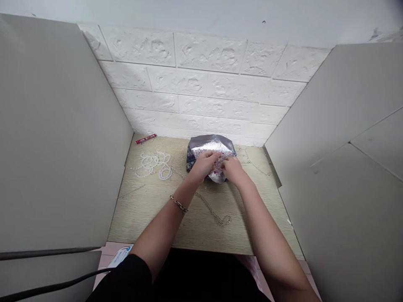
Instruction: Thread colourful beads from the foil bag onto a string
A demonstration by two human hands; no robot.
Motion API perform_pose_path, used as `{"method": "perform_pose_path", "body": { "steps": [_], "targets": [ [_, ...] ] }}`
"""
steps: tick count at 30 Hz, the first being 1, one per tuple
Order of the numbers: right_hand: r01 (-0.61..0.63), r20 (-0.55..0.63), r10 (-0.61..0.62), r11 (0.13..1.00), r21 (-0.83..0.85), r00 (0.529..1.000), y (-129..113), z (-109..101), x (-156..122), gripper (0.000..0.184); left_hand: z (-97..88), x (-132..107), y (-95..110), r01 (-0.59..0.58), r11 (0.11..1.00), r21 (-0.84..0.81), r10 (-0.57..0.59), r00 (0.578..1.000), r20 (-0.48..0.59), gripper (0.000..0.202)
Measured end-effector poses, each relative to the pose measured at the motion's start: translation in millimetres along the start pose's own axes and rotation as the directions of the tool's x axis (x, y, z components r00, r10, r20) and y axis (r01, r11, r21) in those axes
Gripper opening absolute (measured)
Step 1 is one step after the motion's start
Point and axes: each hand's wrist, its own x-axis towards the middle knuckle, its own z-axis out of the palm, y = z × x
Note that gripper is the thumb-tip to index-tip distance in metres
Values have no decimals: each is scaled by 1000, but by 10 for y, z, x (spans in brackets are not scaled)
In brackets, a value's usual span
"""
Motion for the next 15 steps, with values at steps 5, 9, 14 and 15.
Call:
{"method": "perform_pose_path", "body": {
  "steps": [5,9,14,15],
  "targets": [
    [-10,15,11,999,-40,1000,-36,-4,-11,26,-3,5,-3,2,1000,3,-3,1000,10,22],
    [-5,26,6,999,-51,1000,-56,-13,-30,26,-3,7,-6,-15,1000,20,15,1000,22,23],
    [-16,4,16,999,-31,1000,-98,-3,-56,27,-3,5,-7,-21,999,29,20,1000,23,24],
    [-13,-5,13,1000,-15,1000,-102,-4,-58,26,0,3,-2,-19,999,32,18,1000,19,23]
  ]
}}
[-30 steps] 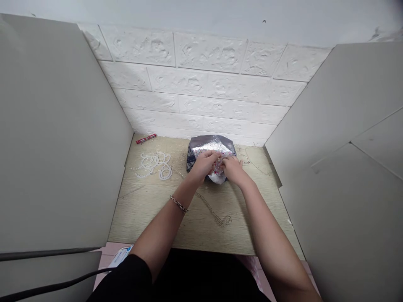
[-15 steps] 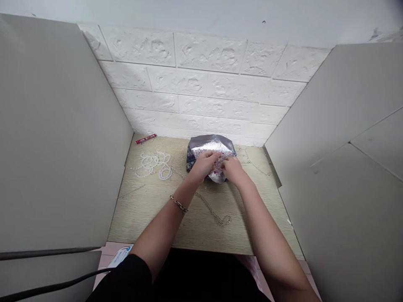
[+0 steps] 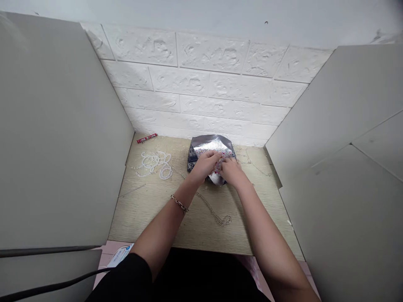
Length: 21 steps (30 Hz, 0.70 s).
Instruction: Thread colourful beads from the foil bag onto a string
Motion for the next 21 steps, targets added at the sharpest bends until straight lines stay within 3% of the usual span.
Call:
{"method": "perform_pose_path", "body": {
  "steps": [5,10,16,21],
  "targets": [
    [57,-164,-19,971,230,986,24,-108,-49,19,18,-1,22,-2,1000,18,3,999,-36,20],
    [256,-473,26,813,522,881,14,-311,-194,10,8,10,-10,-12,1000,16,12,999,-37,18],
    [387,-660,73,759,523,748,-31,-346,-225,8,32,-21,-4,2,989,-149,1,1000,19,18],
    [414,-683,25,779,471,730,-17,-318,-203,9,21,5,-24,-23,985,-169,25,1000,8,17]
  ]
}}
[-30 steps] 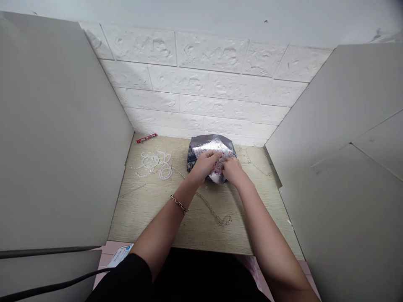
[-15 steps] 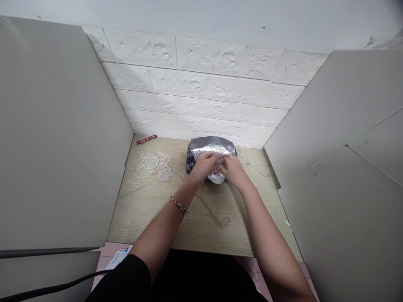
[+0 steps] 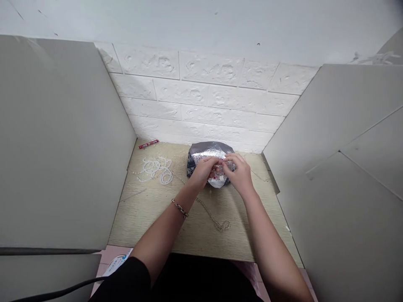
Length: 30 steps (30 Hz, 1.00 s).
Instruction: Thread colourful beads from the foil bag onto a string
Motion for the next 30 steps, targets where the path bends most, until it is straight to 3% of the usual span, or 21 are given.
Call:
{"method": "perform_pose_path", "body": {
  "steps": [24,28,30],
  "targets": [
    [-87,132,89,996,-22,987,-24,-56,-11,8,-49,46,-50,-14,989,148,12,1000,17,13],
    [-275,77,264,941,196,961,-45,-20,-2,4,-19,14,-13,-10,988,155,10,1000,2,15],
    [-421,98,422,800,428,901,-55,3,6,5,1,-8,18,-14,984,178,15,1000,0,17]
  ]
}}
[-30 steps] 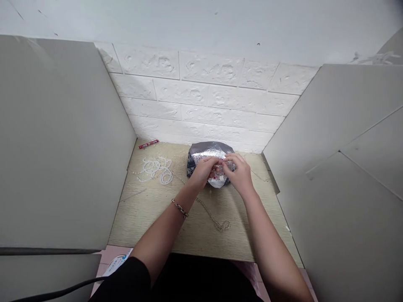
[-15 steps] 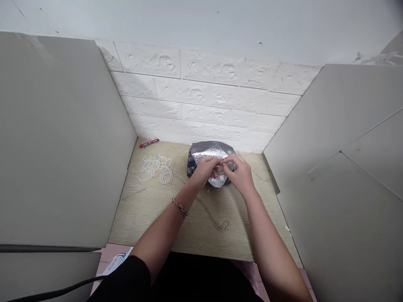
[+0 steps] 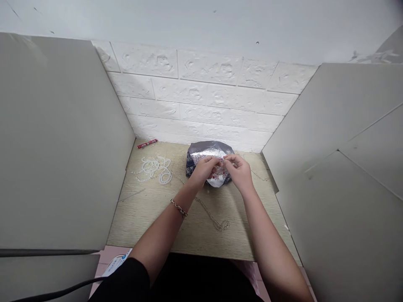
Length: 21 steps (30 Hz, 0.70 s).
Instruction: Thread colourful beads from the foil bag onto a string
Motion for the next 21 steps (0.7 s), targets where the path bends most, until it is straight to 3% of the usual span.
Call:
{"method": "perform_pose_path", "body": {
  "steps": [2,4,7,12,21],
  "targets": [
    [-152,16,154,948,279,988,-4,19,5,8,18,-21,37,-15,1000,23,15,1000,-2,20],
    [-238,69,235,841,487,970,-10,30,9,9,39,-41,72,-42,998,42,42,999,-13,20],
    [-295,140,269,711,639,953,-23,38,13,9,71,-66,110,-85,993,82,86,996,-12,20],
    [-347,197,299,623,701,934,-47,62,2,8,101,-96,124,-133,986,104,135,991,-6,19],
    [-367,230,294,607,705,928,-66,76,-16,8,109,-101,100,-185,978,99,190,980,-50,17]
  ]
}}
